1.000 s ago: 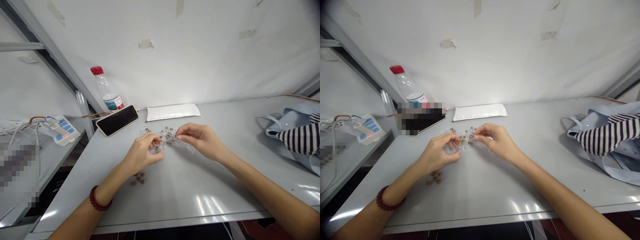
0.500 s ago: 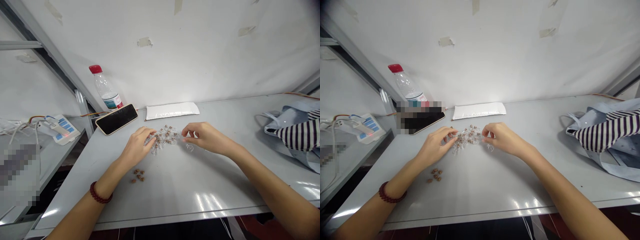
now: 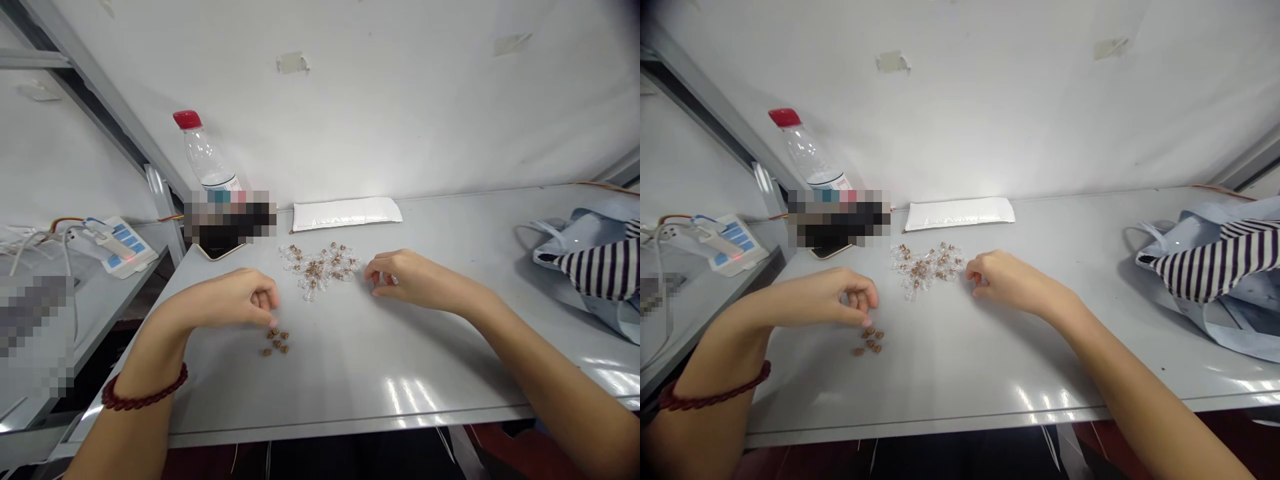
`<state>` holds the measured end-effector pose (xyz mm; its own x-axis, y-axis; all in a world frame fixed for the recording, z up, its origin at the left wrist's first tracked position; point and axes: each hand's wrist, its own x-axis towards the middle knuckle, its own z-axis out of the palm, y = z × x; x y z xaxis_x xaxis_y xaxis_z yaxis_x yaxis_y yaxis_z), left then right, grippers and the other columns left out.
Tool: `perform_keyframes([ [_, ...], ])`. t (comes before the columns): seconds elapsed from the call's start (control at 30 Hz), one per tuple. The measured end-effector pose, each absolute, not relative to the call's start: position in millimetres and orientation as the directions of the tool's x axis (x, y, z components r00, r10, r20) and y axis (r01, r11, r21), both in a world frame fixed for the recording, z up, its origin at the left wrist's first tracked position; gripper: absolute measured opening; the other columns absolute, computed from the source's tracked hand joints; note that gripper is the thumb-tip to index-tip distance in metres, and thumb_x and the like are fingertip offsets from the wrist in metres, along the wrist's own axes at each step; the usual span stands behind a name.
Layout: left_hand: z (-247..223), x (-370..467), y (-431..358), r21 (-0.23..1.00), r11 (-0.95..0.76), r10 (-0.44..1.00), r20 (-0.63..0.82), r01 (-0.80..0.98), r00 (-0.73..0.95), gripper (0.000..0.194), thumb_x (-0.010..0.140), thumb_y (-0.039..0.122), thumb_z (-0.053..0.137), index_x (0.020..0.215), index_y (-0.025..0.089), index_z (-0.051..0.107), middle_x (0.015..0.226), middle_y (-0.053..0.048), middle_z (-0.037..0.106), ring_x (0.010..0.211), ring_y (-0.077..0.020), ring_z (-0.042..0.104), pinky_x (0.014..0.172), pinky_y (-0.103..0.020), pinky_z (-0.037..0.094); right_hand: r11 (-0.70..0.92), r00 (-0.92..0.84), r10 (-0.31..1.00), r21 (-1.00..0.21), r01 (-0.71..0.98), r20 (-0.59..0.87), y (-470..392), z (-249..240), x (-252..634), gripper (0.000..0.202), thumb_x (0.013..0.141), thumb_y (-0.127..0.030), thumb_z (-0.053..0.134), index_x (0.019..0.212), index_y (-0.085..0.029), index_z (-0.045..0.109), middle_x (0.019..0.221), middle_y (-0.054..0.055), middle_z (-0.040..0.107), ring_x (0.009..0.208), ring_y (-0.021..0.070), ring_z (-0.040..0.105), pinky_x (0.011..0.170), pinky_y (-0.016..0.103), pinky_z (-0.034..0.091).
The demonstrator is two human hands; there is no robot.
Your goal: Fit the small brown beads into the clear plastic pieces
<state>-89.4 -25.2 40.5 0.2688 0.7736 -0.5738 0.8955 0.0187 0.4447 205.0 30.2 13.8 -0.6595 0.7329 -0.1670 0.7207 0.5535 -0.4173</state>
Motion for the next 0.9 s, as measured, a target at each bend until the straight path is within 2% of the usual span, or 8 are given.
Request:
perform_keyframes([
  [0.1, 37.8, -88.5, -27.0, 0.444, 0.03, 0.723, -0.629, 0.896, 0.288, 0.023, 0.069, 0.04, 0.065, 0.082, 0.02, 0.065, 0.078, 0.0, 0.072, 0.072, -0.0183, 0.065, 0.061, -0.024, 0.045, 0.588, -0.687, 0.717, -0.423, 0.689, -0.122, 29.9, 11.0, 205.1, 0.023, 0.077, -0.014, 0.053, 0.095, -0.018, 0.068, 0.088, 0.005, 0.067, 0.072, 0.0161, 0.058, 0.061, 0.027, 0.041],
  [0.23, 35.4, -83.1, -28.0, 0.467, -0.014, 0.711, -0.617, 0.884, 0.337, 0.015, 0.07, 0.033, 0.061, 0.073, 0.019, 0.067, 0.072, 0.0, 0.071, 0.068, -0.0173, 0.064, 0.057, -0.023, 0.043, 0.601, -0.695, 0.716, -0.457, 0.656, -0.055, 29.3, 4.4, 204.2, 0.024, 0.076, -0.014, 0.053, 0.095, -0.018, 0.068, 0.092, 0.006, 0.067, 0.073, 0.0157, 0.059, 0.061, 0.027, 0.042],
  [0.4, 34.1, -73.9, -26.3, 0.555, -0.062, 0.825, -0.439, 0.829, 0.356, 0.015, 0.072, 0.028, 0.057, 0.069, 0.019, 0.069, 0.066, 0.001, 0.068, 0.062, -0.0145, 0.059, 0.053, -0.022, 0.041, 0.625, -0.718, 0.696, -0.518, 0.584, 0.031, 23.4, -0.3, 193.1, 0.021, 0.074, -0.011, 0.055, 0.09, -0.016, 0.067, 0.084, 0.005, 0.063, 0.065, 0.0128, 0.055, 0.057, 0.025, 0.042],
  [0.53, 29.3, -56.0, -27.6, 0.797, 0.022, 0.925, -0.246, 0.604, 0.291, 0.008, 0.07, 0.026, 0.063, 0.07, 0.018, 0.066, 0.082, -0.002, 0.072, 0.077, -0.0172, 0.065, 0.066, -0.025, 0.05, 0.647, -0.725, 0.662, -0.633, 0.426, 0.189, 14.0, -0.1, 182.9, 0.016, 0.074, -0.011, 0.059, 0.089, -0.015, 0.065, 0.078, 0.002, 0.06, 0.065, 0.0111, 0.055, 0.062, 0.025, 0.044],
  [0.6, 25.8, -46.6, -29.3, 0.877, 0.04, 0.949, -0.184, 0.478, 0.257, 0.008, 0.07, 0.026, 0.066, 0.07, 0.017, 0.064, 0.09, -0.004, 0.072, 0.082, -0.0183, 0.066, 0.07, -0.027, 0.052, 0.637, -0.707, 0.657, -0.693, 0.337, 0.26, 9.8, -0.6, 179.4, 0.014, 0.076, -0.013, 0.06, 0.089, -0.016, 0.064, 0.08, 0.001, 0.061, 0.065, 0.0101, 0.056, 0.065, 0.025, 0.046],
  [0.77, 20.6, -38.5, -32.5, 0.92, -0.004, 0.972, -0.088, 0.393, 0.216, 0.012, 0.073, 0.028, 0.07, 0.078, 0.018, 0.066, 0.082, -0.003, 0.071, 0.072, -0.0141, 0.065, 0.063, -0.024, 0.052, 0.523, -0.655, 0.706, -0.822, 0.225, 0.27, 5.2, -4.3, 174.0, 0.015, 0.075, -0.013, 0.062, 0.09, -0.016, 0.063, 0.081, 0.0, 0.061, 0.066, 0.0095, 0.058, 0.065, 0.025, 0.048],
  [0.9, 19.5, -37.7, -31.9, 0.924, -0.058, 0.968, -0.041, 0.377, 0.249, 0.016, 0.07, 0.031, 0.075, 0.077, 0.019, 0.068, 0.075, 0.0, 0.068, 0.069, -0.0118, 0.063, 0.063, -0.021, 0.051, 0.472, -0.639, 0.722, -0.864, 0.175, 0.265, 3.3, -5.7, 172.0, 0.015, 0.075, -0.014, 0.062, 0.09, -0.016, 0.063, 0.08, 0.0, 0.061, 0.067, 0.0099, 0.058, 0.065, 0.025, 0.049],
])
